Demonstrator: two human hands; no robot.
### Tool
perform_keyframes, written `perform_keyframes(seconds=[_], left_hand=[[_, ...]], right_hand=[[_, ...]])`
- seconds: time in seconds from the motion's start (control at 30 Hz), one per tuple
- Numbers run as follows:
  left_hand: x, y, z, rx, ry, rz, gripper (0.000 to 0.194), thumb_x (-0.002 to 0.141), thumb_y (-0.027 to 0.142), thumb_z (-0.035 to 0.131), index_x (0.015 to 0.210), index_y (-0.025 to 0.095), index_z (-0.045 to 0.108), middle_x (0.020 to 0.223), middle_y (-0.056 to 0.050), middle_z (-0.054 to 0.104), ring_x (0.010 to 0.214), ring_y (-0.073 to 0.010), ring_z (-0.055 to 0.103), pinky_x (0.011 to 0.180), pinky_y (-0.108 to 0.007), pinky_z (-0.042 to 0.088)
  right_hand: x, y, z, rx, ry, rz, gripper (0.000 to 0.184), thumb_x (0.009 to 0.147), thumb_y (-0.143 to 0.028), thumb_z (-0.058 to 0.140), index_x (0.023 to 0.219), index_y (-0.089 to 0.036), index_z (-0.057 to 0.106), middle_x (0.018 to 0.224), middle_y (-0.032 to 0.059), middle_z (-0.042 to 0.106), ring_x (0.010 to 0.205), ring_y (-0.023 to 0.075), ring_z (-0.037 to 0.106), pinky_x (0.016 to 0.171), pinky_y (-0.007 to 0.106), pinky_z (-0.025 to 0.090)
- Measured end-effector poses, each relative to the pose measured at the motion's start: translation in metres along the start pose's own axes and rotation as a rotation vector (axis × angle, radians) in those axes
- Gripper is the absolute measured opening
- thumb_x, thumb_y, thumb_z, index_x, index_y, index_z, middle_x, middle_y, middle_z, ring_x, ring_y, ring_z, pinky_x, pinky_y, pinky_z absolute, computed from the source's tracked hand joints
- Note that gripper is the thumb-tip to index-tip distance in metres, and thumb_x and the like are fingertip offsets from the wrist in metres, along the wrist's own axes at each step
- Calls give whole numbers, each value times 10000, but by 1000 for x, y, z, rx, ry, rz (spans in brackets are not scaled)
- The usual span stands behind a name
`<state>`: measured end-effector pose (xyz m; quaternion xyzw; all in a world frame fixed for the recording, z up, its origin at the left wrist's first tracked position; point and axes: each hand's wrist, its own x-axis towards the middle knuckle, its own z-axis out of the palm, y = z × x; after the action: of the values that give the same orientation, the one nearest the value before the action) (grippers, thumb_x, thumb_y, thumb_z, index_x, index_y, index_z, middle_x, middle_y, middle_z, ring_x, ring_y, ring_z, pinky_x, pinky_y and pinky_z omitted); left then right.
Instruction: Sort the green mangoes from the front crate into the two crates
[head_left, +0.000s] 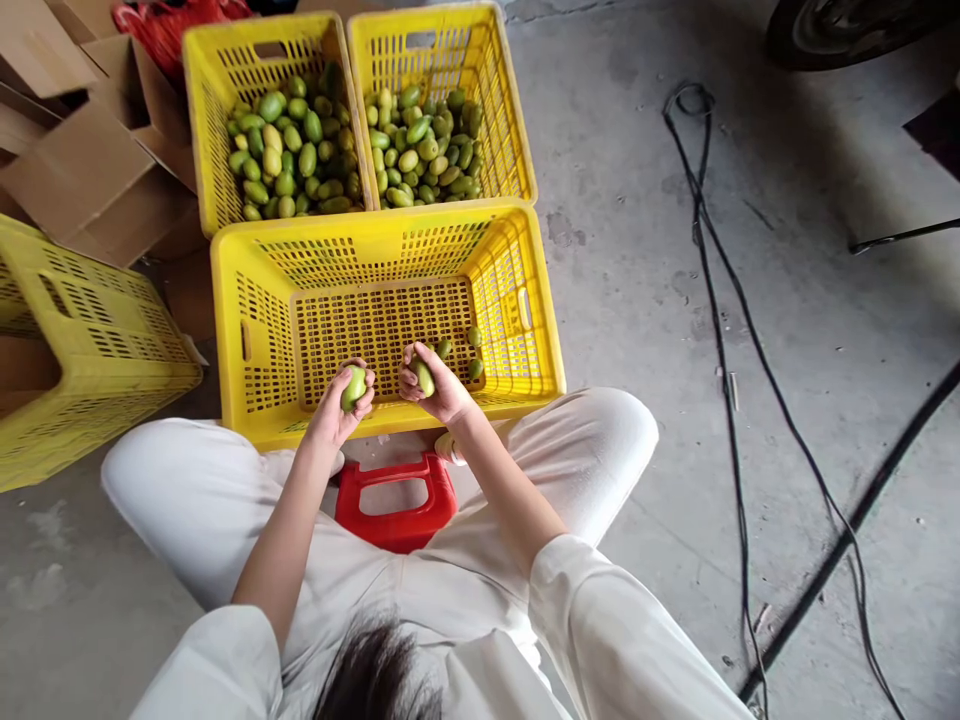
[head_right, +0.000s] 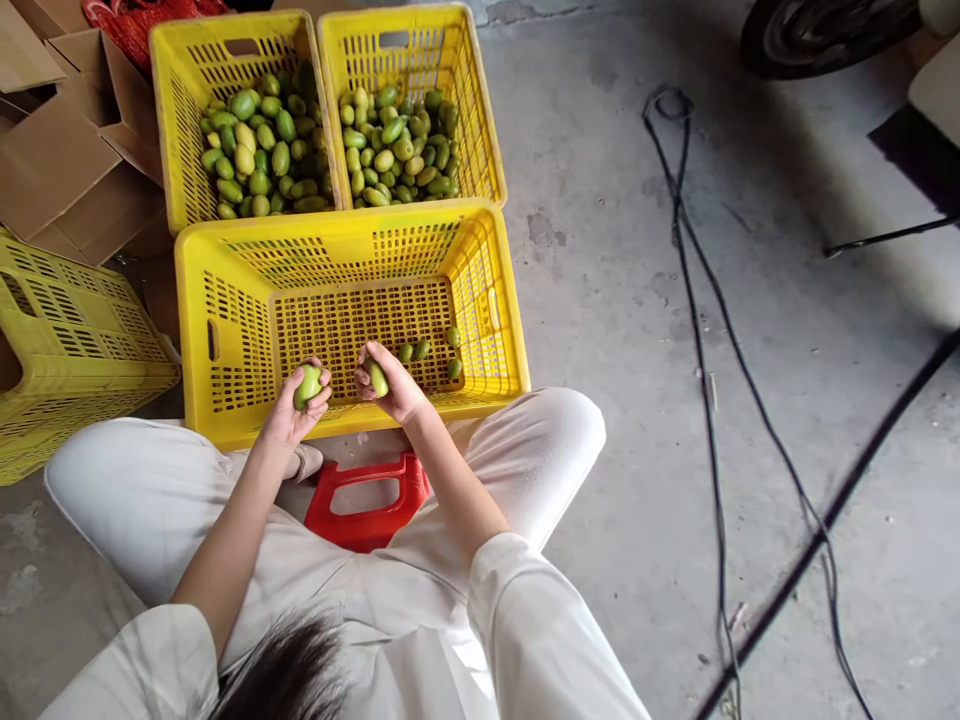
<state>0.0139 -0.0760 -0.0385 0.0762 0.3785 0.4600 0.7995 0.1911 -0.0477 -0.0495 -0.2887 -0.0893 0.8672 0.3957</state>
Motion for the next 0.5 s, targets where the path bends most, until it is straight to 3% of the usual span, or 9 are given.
perform_keyframes(seconds=[0.07, 0.17, 0.27, 0.33, 0.43, 0.5], left_hand=[[1, -1, 1, -7, 2, 0, 205, 780, 328, 732, 870, 193, 607, 727, 22, 562, 426, -12, 408, 346, -113, 295], [2, 0, 2, -11, 41, 24, 227, 842, 404, 661, 820, 185, 606, 708, 12, 558, 435, -27, 428, 349, -131, 303], [1, 3, 4, -27, 103, 32, 235, 882, 407, 584, 867, 178, 635, 797, -35, 625, 578, -91, 574, 457, -185, 446], [0, 5, 5, -45, 136, 42, 191, 868, 323, 579, 973, 181, 651, 913, -67, 670, 754, -148, 656, 625, -253, 539], [-1, 5, 5, -35, 136, 101, 292, 798, 193, 638, 1088, 215, 639, 1032, -71, 687, 981, -195, 670, 831, -319, 544], [-1, 4, 4, -8, 113, 119, 329, 744, 166, 714, 1063, 206, 644, 1015, -68, 689, 987, -195, 669, 840, -307, 540]], right_hand=[[3, 2, -4, -20, 61, 17, 353, 906, -520, 542, 752, -205, 500, 503, -69, 434, 377, 57, 330, 373, 152, 272], [5, 0, -7, 28, 119, -6, 366, 903, -565, 493, 823, -211, 538, 571, -40, 518, 436, 89, 442, 406, 183, 370], [4, -4, -4, 81, 111, -55, 219, 879, -401, 522, 1011, -232, 568, 784, -7, 629, 631, 137, 585, 530, 244, 496], [2, -6, -1, 65, 110, -103, 262, 817, -261, 565, 1078, -254, 555, 881, -12, 640, 724, 141, 607, 601, 256, 523], [1, -5, 3, 11, 100, -147, 358, 748, -171, 627, 1085, -266, 549, 885, -27, 618, 731, 125, 592, 643, 248, 521], [1, -3, 3, 9, 96, -147, 270, 762, -201, 653, 1013, -248, 563, 802, -34, 584, 645, 105, 548, 600, 225, 497]])
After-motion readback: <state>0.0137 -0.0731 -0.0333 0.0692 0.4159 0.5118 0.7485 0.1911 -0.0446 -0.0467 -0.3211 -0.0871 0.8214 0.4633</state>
